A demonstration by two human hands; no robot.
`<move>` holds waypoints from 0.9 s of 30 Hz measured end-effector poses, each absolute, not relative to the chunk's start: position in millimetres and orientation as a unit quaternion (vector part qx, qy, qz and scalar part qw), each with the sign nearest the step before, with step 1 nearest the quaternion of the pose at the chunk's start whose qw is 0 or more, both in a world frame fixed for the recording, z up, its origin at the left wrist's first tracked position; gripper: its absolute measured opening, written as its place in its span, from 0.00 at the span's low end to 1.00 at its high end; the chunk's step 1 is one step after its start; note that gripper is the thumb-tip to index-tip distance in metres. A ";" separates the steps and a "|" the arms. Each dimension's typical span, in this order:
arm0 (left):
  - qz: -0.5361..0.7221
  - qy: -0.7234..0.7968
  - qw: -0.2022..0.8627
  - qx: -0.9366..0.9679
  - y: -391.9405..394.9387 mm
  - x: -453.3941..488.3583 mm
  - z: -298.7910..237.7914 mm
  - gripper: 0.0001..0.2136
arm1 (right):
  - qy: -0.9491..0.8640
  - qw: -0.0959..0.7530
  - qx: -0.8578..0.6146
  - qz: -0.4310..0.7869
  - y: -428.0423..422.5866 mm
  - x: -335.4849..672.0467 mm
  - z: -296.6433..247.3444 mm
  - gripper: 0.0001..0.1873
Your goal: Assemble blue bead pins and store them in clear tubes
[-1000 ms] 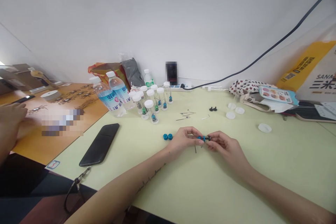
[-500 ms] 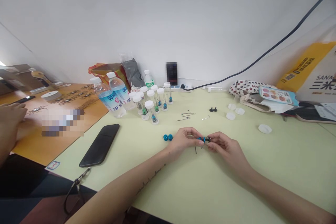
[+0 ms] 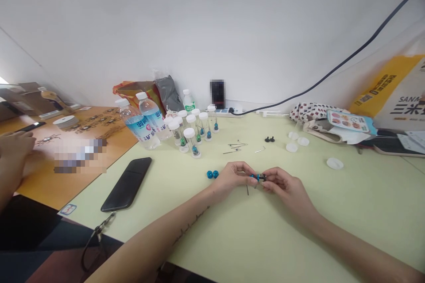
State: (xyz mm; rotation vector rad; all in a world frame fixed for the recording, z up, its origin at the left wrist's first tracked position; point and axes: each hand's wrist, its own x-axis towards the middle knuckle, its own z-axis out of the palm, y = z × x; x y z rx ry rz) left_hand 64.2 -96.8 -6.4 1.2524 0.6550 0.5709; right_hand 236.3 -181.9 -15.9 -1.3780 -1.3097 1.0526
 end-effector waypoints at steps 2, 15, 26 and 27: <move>0.260 0.295 0.724 0.567 -96.5 64.2 -6.8 0.14 | -0.535 0.465 -0.562 0.426 -181.5 236.5 -16.4 0.08; 0.267 0.287 0.725 0.566 -94.8 63.3 -10.1 0.13 | -0.554 0.471 -0.566 0.390 -180.2 238.1 -19.1 0.08; 0.264 0.292 0.724 0.567 -96.3 63.9 -10.3 0.13 | -0.537 0.468 -0.563 0.419 -180.0 238.4 -18.8 0.10; 0.263 0.292 0.722 0.570 -96.4 63.8 -10.0 0.13 | -0.536 0.467 -0.563 0.421 -180.2 238.7 -19.3 0.09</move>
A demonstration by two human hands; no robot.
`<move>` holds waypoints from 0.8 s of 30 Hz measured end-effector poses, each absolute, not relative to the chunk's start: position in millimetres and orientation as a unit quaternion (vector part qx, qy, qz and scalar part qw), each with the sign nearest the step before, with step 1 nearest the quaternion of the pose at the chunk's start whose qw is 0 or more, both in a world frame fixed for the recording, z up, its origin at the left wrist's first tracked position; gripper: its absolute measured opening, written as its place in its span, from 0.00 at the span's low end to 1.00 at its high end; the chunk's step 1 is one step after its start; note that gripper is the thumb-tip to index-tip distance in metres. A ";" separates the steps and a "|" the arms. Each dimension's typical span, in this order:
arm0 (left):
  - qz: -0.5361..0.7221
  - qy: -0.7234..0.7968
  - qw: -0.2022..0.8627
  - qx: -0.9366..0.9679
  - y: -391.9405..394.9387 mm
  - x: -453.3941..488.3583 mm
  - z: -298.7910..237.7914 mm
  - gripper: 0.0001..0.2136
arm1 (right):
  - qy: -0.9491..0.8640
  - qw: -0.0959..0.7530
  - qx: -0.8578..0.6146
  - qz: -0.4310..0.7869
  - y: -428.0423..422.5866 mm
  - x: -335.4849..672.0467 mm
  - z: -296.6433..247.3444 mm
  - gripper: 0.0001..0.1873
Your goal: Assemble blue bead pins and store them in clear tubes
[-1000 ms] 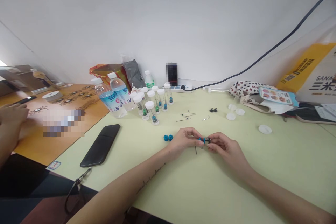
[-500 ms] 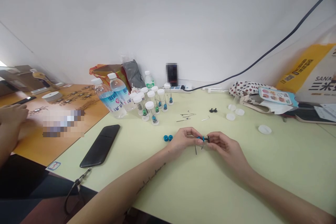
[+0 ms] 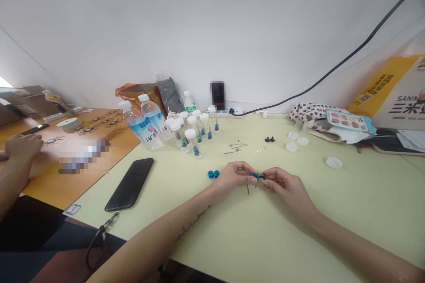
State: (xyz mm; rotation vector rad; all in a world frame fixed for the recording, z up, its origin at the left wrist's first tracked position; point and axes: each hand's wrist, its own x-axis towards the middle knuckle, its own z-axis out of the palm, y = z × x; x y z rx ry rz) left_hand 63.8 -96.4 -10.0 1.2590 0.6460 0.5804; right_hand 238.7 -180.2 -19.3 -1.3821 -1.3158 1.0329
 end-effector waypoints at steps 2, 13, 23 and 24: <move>0.261 0.293 0.719 0.574 -96.4 63.7 -9.4 0.13 | -0.538 0.464 -0.564 0.421 -180.7 239.3 -20.0 0.08; 0.259 0.297 0.716 0.577 -96.7 63.9 -8.6 0.15 | -0.538 0.471 -0.557 0.423 -178.3 238.8 -19.9 0.12; 0.281 0.310 0.722 0.551 -98.9 65.2 -9.1 0.15 | -0.540 0.463 -0.558 0.427 -177.3 238.9 -20.1 0.14; 0.286 0.310 0.726 0.543 -98.7 65.3 -9.3 0.15 | -0.540 0.466 -0.557 0.426 -177.6 238.7 -19.8 0.15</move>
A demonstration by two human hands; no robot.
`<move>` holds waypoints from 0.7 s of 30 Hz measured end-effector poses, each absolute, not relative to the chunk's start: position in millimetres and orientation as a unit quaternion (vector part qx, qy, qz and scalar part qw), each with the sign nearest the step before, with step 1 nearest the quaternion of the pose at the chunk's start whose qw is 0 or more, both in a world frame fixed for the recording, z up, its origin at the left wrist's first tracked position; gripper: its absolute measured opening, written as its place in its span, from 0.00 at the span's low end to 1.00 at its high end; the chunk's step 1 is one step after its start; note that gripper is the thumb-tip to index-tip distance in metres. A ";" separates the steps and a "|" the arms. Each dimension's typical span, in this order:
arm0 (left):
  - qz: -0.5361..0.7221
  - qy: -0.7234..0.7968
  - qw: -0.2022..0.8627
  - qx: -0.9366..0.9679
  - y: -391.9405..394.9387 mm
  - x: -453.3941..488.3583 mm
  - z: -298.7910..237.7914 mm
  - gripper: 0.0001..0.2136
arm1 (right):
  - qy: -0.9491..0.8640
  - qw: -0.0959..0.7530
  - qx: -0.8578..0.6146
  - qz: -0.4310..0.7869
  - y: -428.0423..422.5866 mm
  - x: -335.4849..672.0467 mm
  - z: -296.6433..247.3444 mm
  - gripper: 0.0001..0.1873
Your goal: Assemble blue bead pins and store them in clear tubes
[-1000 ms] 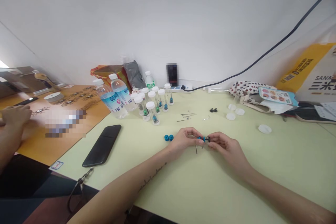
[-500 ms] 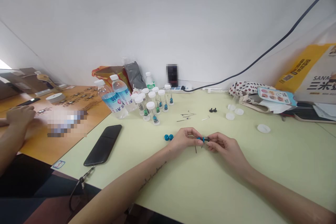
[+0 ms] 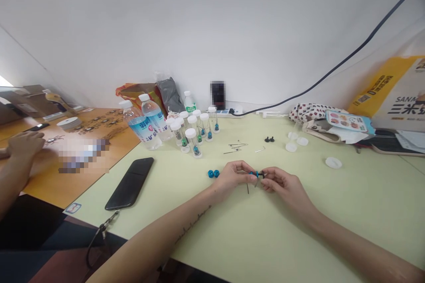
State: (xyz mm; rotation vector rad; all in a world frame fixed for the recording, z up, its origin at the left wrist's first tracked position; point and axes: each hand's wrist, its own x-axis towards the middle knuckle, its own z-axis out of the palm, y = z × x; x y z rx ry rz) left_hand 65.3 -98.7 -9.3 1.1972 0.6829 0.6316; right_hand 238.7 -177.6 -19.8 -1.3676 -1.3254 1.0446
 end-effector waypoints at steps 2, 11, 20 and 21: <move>0.294 0.306 0.735 0.529 -98.0 65.5 -9.6 0.14 | -0.540 0.474 -0.553 0.421 -178.5 238.2 -19.2 0.17; 0.271 0.308 0.735 0.540 -98.8 65.2 -7.2 0.16 | -0.543 0.487 -0.542 0.418 -178.8 238.8 -20.9 0.14; 0.263 0.308 0.720 0.563 -99.2 64.4 -6.2 0.16 | -0.542 0.475 -0.549 0.423 -178.9 239.6 -20.7 0.14; 0.262 0.309 0.718 0.566 -99.2 64.4 -6.3 0.16 | -0.542 0.474 -0.550 0.423 -178.9 239.6 -20.7 0.14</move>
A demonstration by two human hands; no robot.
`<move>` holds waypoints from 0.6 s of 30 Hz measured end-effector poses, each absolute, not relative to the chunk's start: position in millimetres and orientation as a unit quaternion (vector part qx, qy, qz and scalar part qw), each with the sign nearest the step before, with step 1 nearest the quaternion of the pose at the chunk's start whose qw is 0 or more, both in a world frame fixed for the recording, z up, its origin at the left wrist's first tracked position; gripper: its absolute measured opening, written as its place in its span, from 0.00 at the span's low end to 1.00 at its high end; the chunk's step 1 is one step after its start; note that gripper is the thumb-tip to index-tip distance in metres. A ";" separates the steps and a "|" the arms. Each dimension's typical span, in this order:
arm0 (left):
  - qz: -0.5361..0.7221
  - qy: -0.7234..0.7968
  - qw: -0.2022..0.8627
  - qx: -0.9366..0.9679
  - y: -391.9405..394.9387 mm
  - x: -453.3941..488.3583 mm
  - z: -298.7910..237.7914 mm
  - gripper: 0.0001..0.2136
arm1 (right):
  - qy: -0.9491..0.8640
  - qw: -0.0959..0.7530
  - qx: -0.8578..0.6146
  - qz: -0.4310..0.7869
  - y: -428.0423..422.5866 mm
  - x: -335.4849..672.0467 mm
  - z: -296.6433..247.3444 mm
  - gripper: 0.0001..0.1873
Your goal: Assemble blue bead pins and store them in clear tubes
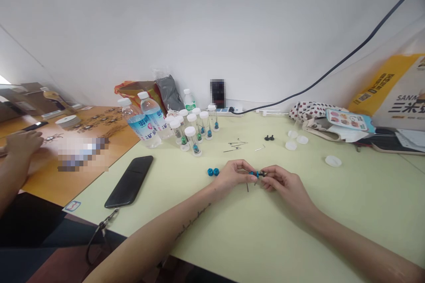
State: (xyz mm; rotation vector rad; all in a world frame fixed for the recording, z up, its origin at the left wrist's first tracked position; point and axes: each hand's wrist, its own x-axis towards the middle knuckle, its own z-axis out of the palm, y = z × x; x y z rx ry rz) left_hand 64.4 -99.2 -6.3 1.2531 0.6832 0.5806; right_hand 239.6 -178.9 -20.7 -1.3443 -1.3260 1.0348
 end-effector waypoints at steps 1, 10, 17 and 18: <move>0.263 0.310 0.715 0.568 -99.1 64.5 -6.5 0.16 | -0.543 0.473 -0.551 0.423 -178.9 239.6 -20.6 0.14; 0.267 0.305 0.710 0.575 -97.9 65.2 -9.7 0.16 | -0.544 0.468 -0.551 0.425 -179.6 239.3 -19.2 0.14; 0.266 0.306 0.709 0.577 -98.1 65.3 -9.5 0.15 | -0.542 0.467 -0.553 0.426 -177.5 240.0 -20.9 0.16; 0.266 0.305 0.708 0.579 -98.1 65.3 -9.6 0.15 | -0.542 0.467 -0.553 0.427 -177.4 240.1 -20.8 0.16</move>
